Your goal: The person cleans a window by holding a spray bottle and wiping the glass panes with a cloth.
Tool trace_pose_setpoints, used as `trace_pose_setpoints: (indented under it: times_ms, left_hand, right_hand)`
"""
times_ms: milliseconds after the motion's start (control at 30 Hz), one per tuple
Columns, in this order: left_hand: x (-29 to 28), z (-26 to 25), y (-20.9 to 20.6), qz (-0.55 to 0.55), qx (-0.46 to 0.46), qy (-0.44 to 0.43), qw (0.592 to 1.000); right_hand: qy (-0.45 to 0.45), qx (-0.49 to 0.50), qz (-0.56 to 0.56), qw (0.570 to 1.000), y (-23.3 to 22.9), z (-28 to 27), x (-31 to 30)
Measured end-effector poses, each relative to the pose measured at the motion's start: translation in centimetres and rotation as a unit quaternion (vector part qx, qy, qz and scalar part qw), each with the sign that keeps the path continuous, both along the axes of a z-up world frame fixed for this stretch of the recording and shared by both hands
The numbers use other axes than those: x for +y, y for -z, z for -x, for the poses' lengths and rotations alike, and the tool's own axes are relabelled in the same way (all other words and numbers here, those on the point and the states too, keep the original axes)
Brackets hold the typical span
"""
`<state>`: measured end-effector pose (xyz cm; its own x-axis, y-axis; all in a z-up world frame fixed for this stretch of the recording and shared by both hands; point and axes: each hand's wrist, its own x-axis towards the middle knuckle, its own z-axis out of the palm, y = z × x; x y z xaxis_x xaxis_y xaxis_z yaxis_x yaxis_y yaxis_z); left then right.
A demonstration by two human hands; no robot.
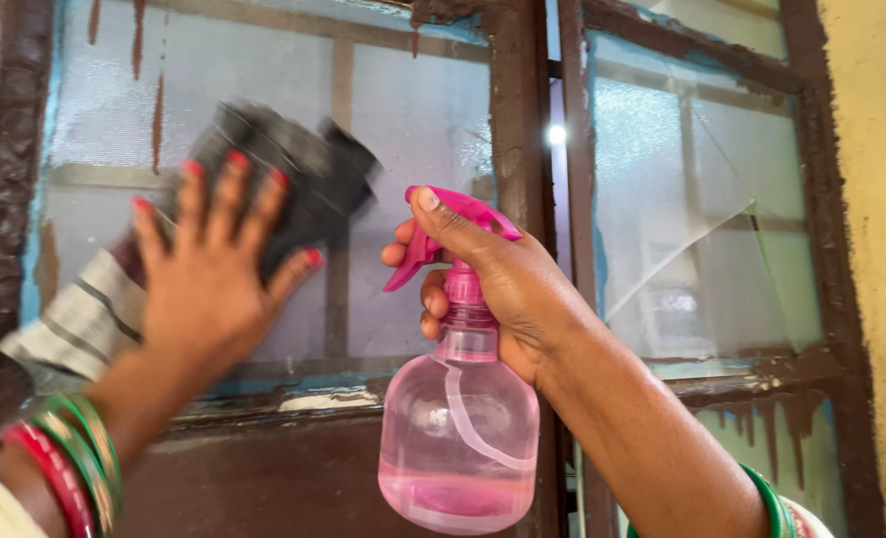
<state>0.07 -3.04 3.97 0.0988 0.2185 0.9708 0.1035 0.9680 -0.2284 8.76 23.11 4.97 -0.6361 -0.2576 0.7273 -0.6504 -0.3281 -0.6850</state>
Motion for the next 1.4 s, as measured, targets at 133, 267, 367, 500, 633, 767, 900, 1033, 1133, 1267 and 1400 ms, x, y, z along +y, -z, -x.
trace_pose_setpoints:
  times_ms: [133,267,367,500,633,767,900,1033,1133,1267,1400]
  left_hand:
    - [0.1,-0.2,4.7,0.05,-0.029,0.016,0.998]
    - [-3.9,-0.3,1.5,-0.043,-0.015,-0.014,0.999]
    - [-6.5,-0.9,-1.9,-0.093,-0.008,-0.008,0.996]
    - [-4.7,-0.1,0.0,-0.062,0.011,-0.002,0.998]
    - [-2.6,-0.7,5.5,0.032,-0.036,-0.001,0.999]
    - [-5.3,-1.0,3.6,0.001,-0.026,-0.021,0.999]
    - [-8.7,-1.0,0.0,-0.067,0.002,0.038,0.997]
    - [-6.8,-0.8,3.8,-0.066,-0.002,0.036,0.997]
    - [-5.4,-1.6,6.6,-0.059,-0.028,0.053,0.996]
    - [-4.9,-2.4,6.9,-0.076,-0.044,0.091,0.992]
    - [-3.4,-2.4,6.6,-0.093,-0.043,0.108,0.989]
  right_hand:
    - [-0.003,-0.007,-0.01,1.0,0.4,0.2,-1.2]
    - [-0.029,-0.003,-0.029,0.999,0.5,0.5,-2.2]
    - [-0.025,0.001,-0.028,0.999,0.7,0.4,-2.5]
    - [-0.019,-0.014,-0.013,1.0,0.9,0.3,-2.8]
    - [-0.031,-0.012,-0.031,0.999,0.8,1.0,-4.2]
    - [-0.033,-0.012,-0.044,0.998,0.4,1.3,-5.9]
    - [-0.019,-0.003,-0.046,0.999,-0.4,1.3,-6.6]
    - [-0.002,0.005,-0.044,0.999,-1.4,2.4,-7.2]
    - [0.008,-0.003,-0.051,0.999,-2.1,3.9,-7.5]
    - [0.018,-0.007,-0.066,0.998,-2.1,5.5,-7.6]
    - [0.026,-0.013,-0.067,0.997,-1.4,5.7,-7.0]
